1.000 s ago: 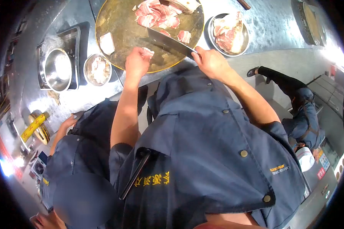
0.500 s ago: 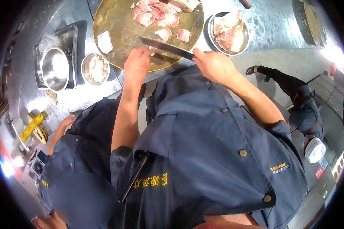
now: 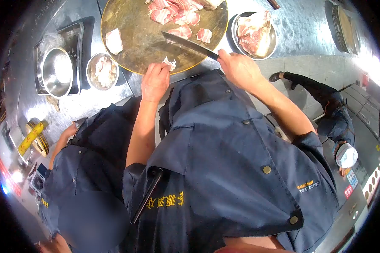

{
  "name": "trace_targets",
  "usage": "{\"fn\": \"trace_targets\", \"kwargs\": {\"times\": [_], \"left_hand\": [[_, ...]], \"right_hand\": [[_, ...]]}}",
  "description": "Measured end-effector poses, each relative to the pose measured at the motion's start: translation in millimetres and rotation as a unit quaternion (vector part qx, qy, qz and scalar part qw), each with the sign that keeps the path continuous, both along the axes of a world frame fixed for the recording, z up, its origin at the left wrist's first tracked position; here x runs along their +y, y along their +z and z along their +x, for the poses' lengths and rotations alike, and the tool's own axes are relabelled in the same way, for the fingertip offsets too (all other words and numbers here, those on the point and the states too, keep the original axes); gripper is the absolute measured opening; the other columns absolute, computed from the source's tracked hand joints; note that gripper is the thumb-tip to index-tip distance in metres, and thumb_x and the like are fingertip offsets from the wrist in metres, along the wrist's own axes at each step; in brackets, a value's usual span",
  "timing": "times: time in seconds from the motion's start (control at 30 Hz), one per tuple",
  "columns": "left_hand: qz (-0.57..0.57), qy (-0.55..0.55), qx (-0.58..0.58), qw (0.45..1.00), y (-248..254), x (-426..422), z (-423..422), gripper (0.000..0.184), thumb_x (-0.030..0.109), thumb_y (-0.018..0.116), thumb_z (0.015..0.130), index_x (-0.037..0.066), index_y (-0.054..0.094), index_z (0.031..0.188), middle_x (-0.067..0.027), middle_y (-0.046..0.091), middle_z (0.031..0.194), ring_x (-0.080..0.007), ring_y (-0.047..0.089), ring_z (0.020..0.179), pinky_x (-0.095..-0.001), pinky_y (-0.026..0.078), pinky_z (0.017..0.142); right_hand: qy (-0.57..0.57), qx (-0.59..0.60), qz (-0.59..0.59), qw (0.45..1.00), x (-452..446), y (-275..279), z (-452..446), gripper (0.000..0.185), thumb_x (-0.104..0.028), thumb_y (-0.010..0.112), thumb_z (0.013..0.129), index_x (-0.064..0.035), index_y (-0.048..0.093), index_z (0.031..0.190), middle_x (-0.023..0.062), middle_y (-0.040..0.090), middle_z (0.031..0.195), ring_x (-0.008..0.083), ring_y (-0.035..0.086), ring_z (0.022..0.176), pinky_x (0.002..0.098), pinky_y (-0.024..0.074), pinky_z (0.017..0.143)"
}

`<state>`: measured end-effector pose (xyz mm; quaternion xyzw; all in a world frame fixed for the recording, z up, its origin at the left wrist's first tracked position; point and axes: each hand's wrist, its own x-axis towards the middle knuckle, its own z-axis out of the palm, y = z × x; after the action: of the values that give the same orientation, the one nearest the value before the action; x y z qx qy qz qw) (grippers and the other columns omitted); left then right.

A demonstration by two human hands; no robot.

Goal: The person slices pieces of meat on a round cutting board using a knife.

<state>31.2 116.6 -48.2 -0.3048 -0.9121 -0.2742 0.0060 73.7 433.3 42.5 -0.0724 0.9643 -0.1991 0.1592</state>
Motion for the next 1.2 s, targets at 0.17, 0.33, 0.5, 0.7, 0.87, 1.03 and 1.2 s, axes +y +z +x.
{"fn": "trace_targets", "kwargs": {"times": [0.17, 0.33, 0.5, 0.7, 0.87, 1.03, 1.2], "left_hand": [[0.057, 0.052, 0.034, 0.996, 1.9, 0.3, -8.3, 0.025, -0.002, 0.075, 0.084, 0.008, 0.077, 0.107, -0.0078, 0.075, 0.108, -0.0277, 0.072, 0.096, -0.0379, 0.059, 0.087], [0.238, 0.173, -0.225, 0.929, 16.7, 11.9, -59.1, 0.026, -0.001, 0.073, 0.087, 0.007, 0.076, 0.112, -0.0121, 0.074, 0.109, -0.0313, 0.072, 0.091, -0.039, 0.06, 0.086], [0.149, 0.139, -0.076, 0.976, -17.0, 56.0, -153.6, 0.035, 0.014, 0.081, 0.088, 0.007, 0.073, 0.122, -0.016, 0.073, 0.118, -0.0349, 0.075, 0.099, -0.0408, 0.059, 0.089], [0.057, 0.202, -0.173, 0.962, -4.9, 58.0, -181.8, 0.031, 0.023, 0.082, 0.085, 0.007, 0.073, 0.111, -0.016, 0.076, 0.103, -0.0356, 0.074, 0.1, -0.0453, 0.057, 0.094], [-0.009, 0.201, -0.137, 0.97, -6.3, 45.3, -167.8, 0.017, 0.018, 0.075, 0.09, 0.008, 0.073, 0.103, -0.0113, 0.076, 0.094, -0.0322, 0.075, 0.091, -0.0463, 0.058, 0.082], [-0.056, 0.149, -0.101, 0.982, 3.3, 53.4, -154.8, 0.017, 0.016, 0.074, 0.087, 0.009, 0.074, 0.103, -0.0119, 0.074, 0.102, -0.0316, 0.074, 0.092, -0.0455, 0.058, 0.083], [-0.011, 0.045, 0.035, 0.998, 2.8, 51.0, -138.4, 0.02, 0.017, 0.081, 0.084, 0.003, 0.078, 0.098, -0.0156, 0.072, 0.118, -0.029, 0.075, 0.096, -0.0405, 0.059, 0.084]], "right_hand": [[0.023, -0.017, -0.011, 1.0, -7.5, -3.2, 6.7, 0.016, -0.02, 0.056, 0.104, -0.0054, 0.056, 0.112, 0.0264, 0.071, 0.081, 0.048, 0.072, 0.077, 0.0591, 0.0566, 0.068], [-0.012, -0.024, -0.041, 0.999, 8.3, -3.6, 13.5, 0.019, -0.022, 0.059, 0.105, -0.005, 0.055, 0.112, 0.0253, 0.07, 0.079, 0.0487, 0.071, 0.076, 0.0598, 0.0549, 0.068], [-0.089, -0.014, -0.035, 0.995, 29.1, 11.0, 26.2, 0.018, -0.021, 0.061, 0.105, -0.0049, 0.054, 0.109, 0.0258, 0.069, 0.079, 0.05, 0.069, 0.076, 0.0615, 0.0518, 0.068], [-0.158, -0.028, -0.038, 0.986, 44.4, 3.6, 42.9, 0.02, -0.023, 0.062, 0.105, -0.0056, 0.054, 0.108, 0.0279, 0.07, 0.083, 0.0517, 0.069, 0.082, 0.0621, 0.0527, 0.071], [-0.19, -0.058, -0.062, 0.978, 46.4, -8.0, 45.6, 0.021, -0.025, 0.062, 0.105, -0.0057, 0.054, 0.109, 0.0294, 0.07, 0.086, 0.0534, 0.069, 0.085, 0.0644, 0.0517, 0.075], [-0.184, -0.051, -0.081, 0.978, 48.8, -7.7, 39.3, 0.021, -0.024, 0.062, 0.105, -0.005, 0.054, 0.109, 0.0295, 0.069, 0.085, 0.0535, 0.068, 0.083, 0.0648, 0.051, 0.074], [-0.185, -0.052, -0.09, 0.977, 52.8, -14.2, 31.3, 0.021, -0.023, 0.063, 0.105, -0.0046, 0.054, 0.109, 0.0298, 0.069, 0.086, 0.053, 0.068, 0.082, 0.064, 0.0507, 0.072]]}}
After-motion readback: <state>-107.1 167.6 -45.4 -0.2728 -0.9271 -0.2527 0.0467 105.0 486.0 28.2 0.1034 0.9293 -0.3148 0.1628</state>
